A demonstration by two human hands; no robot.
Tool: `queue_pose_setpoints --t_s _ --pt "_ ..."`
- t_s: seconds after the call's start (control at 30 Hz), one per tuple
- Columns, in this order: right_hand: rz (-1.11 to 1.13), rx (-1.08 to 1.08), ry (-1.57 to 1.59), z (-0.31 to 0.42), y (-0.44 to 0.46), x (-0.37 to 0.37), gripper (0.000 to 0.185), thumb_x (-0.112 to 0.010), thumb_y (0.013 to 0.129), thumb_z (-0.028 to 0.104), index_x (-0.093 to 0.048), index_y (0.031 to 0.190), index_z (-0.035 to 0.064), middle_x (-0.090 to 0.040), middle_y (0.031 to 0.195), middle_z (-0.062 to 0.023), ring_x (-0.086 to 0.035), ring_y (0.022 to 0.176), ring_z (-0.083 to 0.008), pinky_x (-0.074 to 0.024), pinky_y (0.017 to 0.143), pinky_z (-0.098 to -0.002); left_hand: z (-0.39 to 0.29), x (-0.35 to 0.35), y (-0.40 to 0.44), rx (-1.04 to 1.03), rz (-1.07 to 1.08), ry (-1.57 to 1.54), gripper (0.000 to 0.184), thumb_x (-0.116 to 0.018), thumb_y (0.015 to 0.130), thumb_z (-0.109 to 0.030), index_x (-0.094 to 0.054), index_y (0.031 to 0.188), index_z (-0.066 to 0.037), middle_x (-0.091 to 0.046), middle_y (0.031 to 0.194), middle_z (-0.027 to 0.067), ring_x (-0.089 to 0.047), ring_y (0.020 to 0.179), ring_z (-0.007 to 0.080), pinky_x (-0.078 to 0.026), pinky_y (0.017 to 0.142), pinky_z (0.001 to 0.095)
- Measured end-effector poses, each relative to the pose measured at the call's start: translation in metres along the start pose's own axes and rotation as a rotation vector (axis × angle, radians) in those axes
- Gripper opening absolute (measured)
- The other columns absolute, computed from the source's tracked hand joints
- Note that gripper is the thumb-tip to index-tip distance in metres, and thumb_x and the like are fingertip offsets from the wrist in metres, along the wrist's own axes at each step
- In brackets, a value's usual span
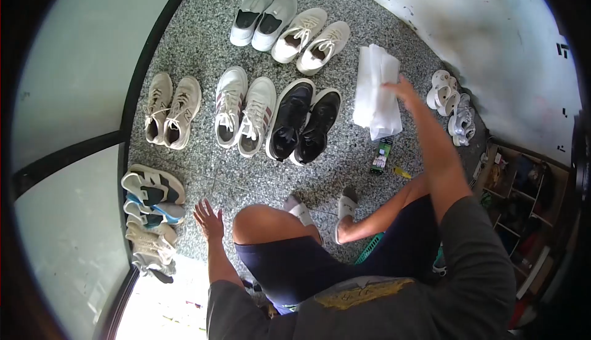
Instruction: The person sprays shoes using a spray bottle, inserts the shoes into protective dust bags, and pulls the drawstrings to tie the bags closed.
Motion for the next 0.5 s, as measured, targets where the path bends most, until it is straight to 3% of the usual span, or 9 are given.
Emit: queue_pose_setpoints --t_s 0.07,0.1,0.17,0.27,0.3,0.33,0.4,0.47,0.5 --pt "-0.149 0.134 -0.085 0.033 0.028 0.046 0.103 -0.088 0.071 0.046 -0.041 0.149 -0.0033 -0.056 0.14 -0.0234 -0.056 0.128 -0.0328 -0.0453 0.107 -0.0415 0.016 -0.026 0.01 -0.033 -0.018 -0.071 0.077 -0.056 0.098 -0.049 -0.029 0.157 -0.007 -0.026 0.16 0.0237 -0.021 0.148 0.0437 -0.016 0.122 0.059" --pt "-0.232 0.229 -0.143 0.064 0.027 0.079 0.1 -0.086 0.072 0.05 -0.047 0.146 -0.0033 -0.059 0.137 -0.0234 -0.056 0.13 -0.0332 -0.0427 0.111 -0.0405 0.017 -0.019 0.006 -0.077 -0.162 -0.069 0.077 -0.055 0.097 -0.051 -0.03 0.156 -0.008 -0.026 0.159 0.0246 -0.022 0.148 0.0442 -0.017 0.121 0.0611" --pt "-0.337 0.233 -0.288 0.102 0.026 0.131 0.08 -0.082 0.078 0.047 -0.057 0.14 0.0026 -0.059 0.139 -0.0194 -0.056 0.13 -0.0344 -0.0429 0.111 -0.0416 0.022 -0.022 0.004 -0.152 -0.429 -0.12 0.079 -0.055 0.095 -0.055 -0.032 0.155 -0.01 -0.029 0.157 0.0255 -0.028 0.145 0.0462 -0.019 0.118 0.0665" --pt "-0.562 0.407 -0.514 0.154 -0.026 0.151 0.067 -0.079 0.08 0.042 -0.063 0.135 0.0093 -0.063 0.134 -0.0167 -0.058 0.126 -0.0368 -0.0441 0.109 -0.0424 0.024 -0.024 0.001 -0.157 -0.457 -0.196 0.075 -0.059 0.092 -0.05 -0.035 0.154 -0.013 -0.035 0.155 0.0231 -0.031 0.144 0.0468 -0.023 0.118 0.0656" --pt "-0.563 0.408 -0.5 0.17 -0.047 0.137 0.067 -0.079 0.08 0.042 -0.063 0.135 0.0093 -0.063 0.134 -0.0167 -0.058 0.126 -0.0368 -0.0441 0.109 -0.0424 0.031 -0.026 -0.001 -0.151 -0.428 -0.214 0.073 -0.059 0.092 -0.049 -0.038 0.153 -0.014 -0.034 0.156 0.0224 -0.032 0.144 0.0457 -0.023 0.118 0.0649" --pt "-0.45 0.463 -0.69 0.192 -0.065 0.106 0.062 -0.08 0.078 0.039 -0.065 0.131 0.0099 -0.062 0.135 -0.016 -0.058 0.125 -0.0362 -0.0444 0.108 -0.0421 0.033 -0.026 0.0 -0.128 -0.387 -0.219 0.076 -0.068 0.086 -0.04 -0.039 0.152 -0.014 -0.035 0.156 0.0243 -0.032 0.143 0.0444 -0.026 0.116 0.0636" --pt "-0.334 0.522 -0.869 0.23 -0.087 0.071 0.057 -0.08 0.077 0.035 -0.067 0.127 0.0105 -0.061 0.137 -0.0153 -0.058 0.124 -0.0356 -0.0447 0.107 -0.0418 0.039 -0.029 -0.002 -0.136 -0.461 -0.252 0.074 -0.061 0.091 -0.049 -0.039 0.153 -0.016 -0.033 0.158 0.0207 -0.033 0.144 0.0424 -0.022 0.118 0.0638" --pt "-0.083 0.818 -0.789 0.281 -0.093 0.027 0.052 -0.077 0.081 0.034 -0.067 0.125 0.0078 -0.061 0.135 -0.0159 -0.058 0.123 -0.0353 -0.0454 0.105 -0.0443 0.072 -0.191 0.005 -0.001 -0.367 -0.215 0.072 -0.06 0.092 -0.047 -0.039 0.153 -0.016 -0.034 0.159 0.0192 -0.034 0.144 0.0424 -0.021 0.119 0.0632" --pt "-0.147 0.856 -0.701 0.3 -0.088 0.026 0.05 -0.076 0.082 0.032 -0.067 0.125 0.0076 -0.062 0.131 -0.0163 -0.059 0.121 -0.0357 -0.0457 0.104 -0.0453 0.047 -0.07 -0.001 -0.122 -0.414 -0.205 0.069 -0.057 0.094 -0.046 -0.037 0.154 -0.019 -0.033 0.16 0.0177 -0.035 0.143 0.0417 -0.021 0.119 0.062"
Point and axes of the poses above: each hand's wrist, its own y-axis towards the middle knuckle, its own x-axis out of the back of the hand, z = x × y, the point moved 10 cm from there along y, towards the middle knuckle
